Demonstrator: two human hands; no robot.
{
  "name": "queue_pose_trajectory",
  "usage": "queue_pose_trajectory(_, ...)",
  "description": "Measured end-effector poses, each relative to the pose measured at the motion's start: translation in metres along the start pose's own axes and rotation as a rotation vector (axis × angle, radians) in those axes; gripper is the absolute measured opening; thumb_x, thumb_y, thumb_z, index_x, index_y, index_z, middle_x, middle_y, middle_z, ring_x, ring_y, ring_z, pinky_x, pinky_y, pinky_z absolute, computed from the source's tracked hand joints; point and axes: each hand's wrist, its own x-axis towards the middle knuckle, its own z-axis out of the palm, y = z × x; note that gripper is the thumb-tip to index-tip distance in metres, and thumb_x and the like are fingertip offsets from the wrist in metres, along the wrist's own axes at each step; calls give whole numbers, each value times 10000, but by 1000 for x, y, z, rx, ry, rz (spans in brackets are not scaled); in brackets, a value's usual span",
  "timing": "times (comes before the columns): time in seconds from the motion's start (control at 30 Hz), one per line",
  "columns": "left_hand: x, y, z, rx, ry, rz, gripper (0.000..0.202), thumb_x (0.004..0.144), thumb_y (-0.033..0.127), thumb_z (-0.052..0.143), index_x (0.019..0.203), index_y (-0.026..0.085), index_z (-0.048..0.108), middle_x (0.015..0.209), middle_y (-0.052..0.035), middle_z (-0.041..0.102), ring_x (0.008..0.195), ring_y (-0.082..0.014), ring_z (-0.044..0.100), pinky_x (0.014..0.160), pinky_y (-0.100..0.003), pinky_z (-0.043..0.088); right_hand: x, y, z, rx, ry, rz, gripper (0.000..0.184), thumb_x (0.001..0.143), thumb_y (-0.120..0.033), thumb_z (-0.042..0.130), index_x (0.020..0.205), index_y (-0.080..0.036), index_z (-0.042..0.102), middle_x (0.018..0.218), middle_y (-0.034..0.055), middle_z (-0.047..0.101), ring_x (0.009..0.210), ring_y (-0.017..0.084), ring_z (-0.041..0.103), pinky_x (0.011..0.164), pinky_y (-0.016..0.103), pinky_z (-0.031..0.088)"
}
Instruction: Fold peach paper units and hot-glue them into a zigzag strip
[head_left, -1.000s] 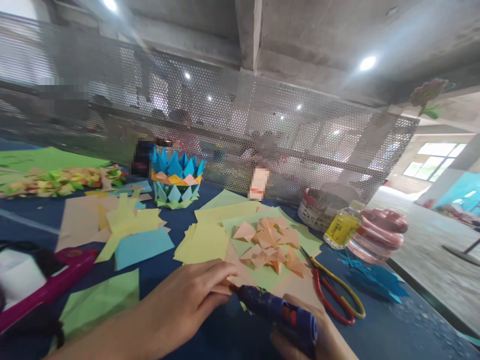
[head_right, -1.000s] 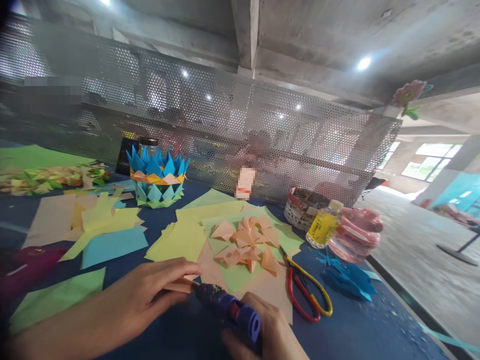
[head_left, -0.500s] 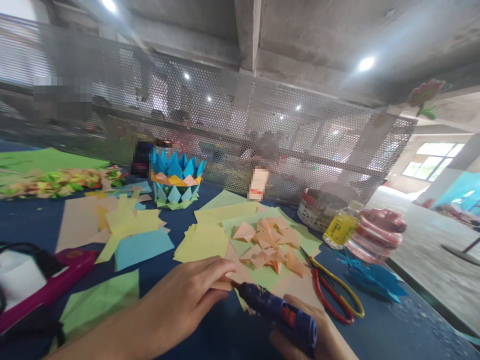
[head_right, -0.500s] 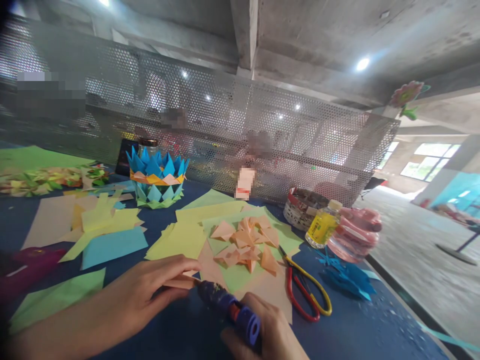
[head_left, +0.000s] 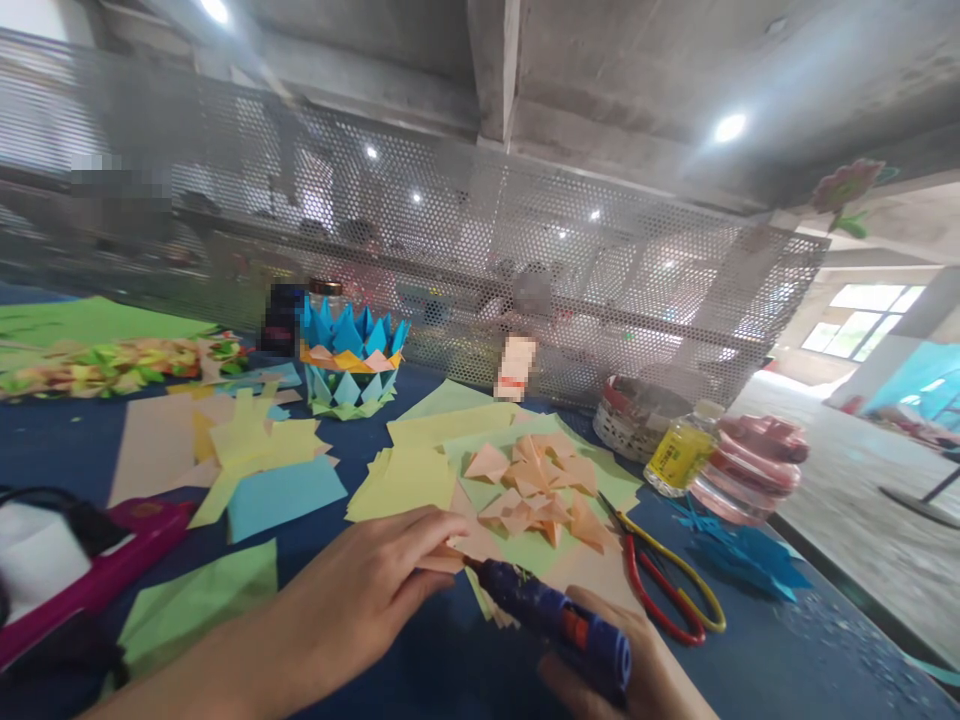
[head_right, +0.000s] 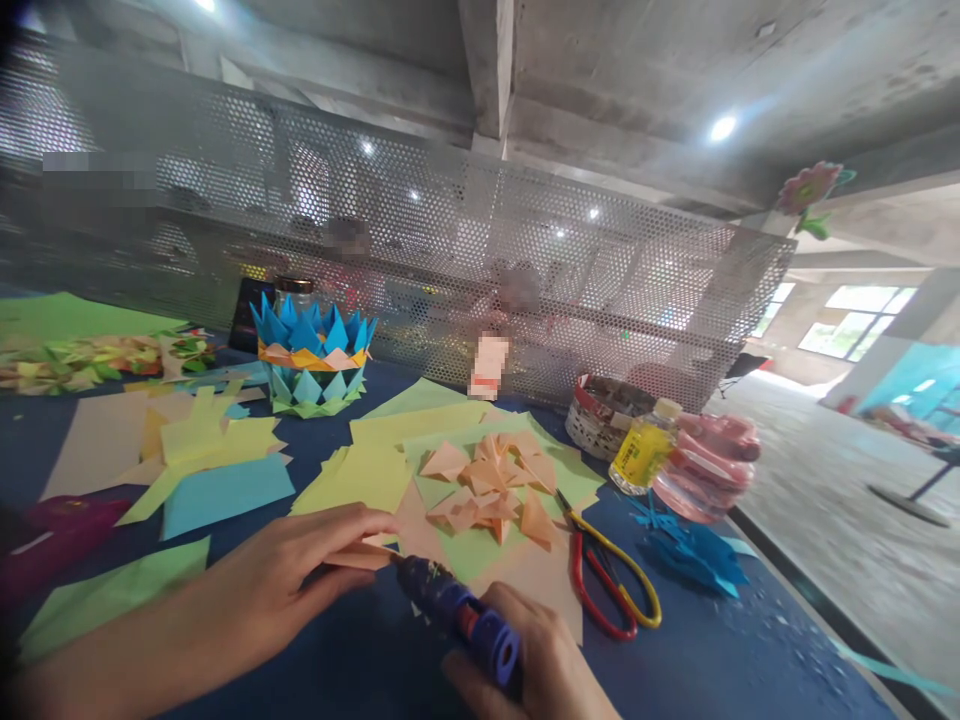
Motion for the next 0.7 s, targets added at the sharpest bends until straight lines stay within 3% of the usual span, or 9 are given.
queue_pose_trajectory(0.7,1,-8,0,30,90,7,236,930,232,457,1133,323,536,1092,27,690,974,-158,689,791,-228,529,5,-5,-5,-8,-55,2,145,862,-282,542,750,-189,553,667,-14,594,586,121,526,550,216,403)
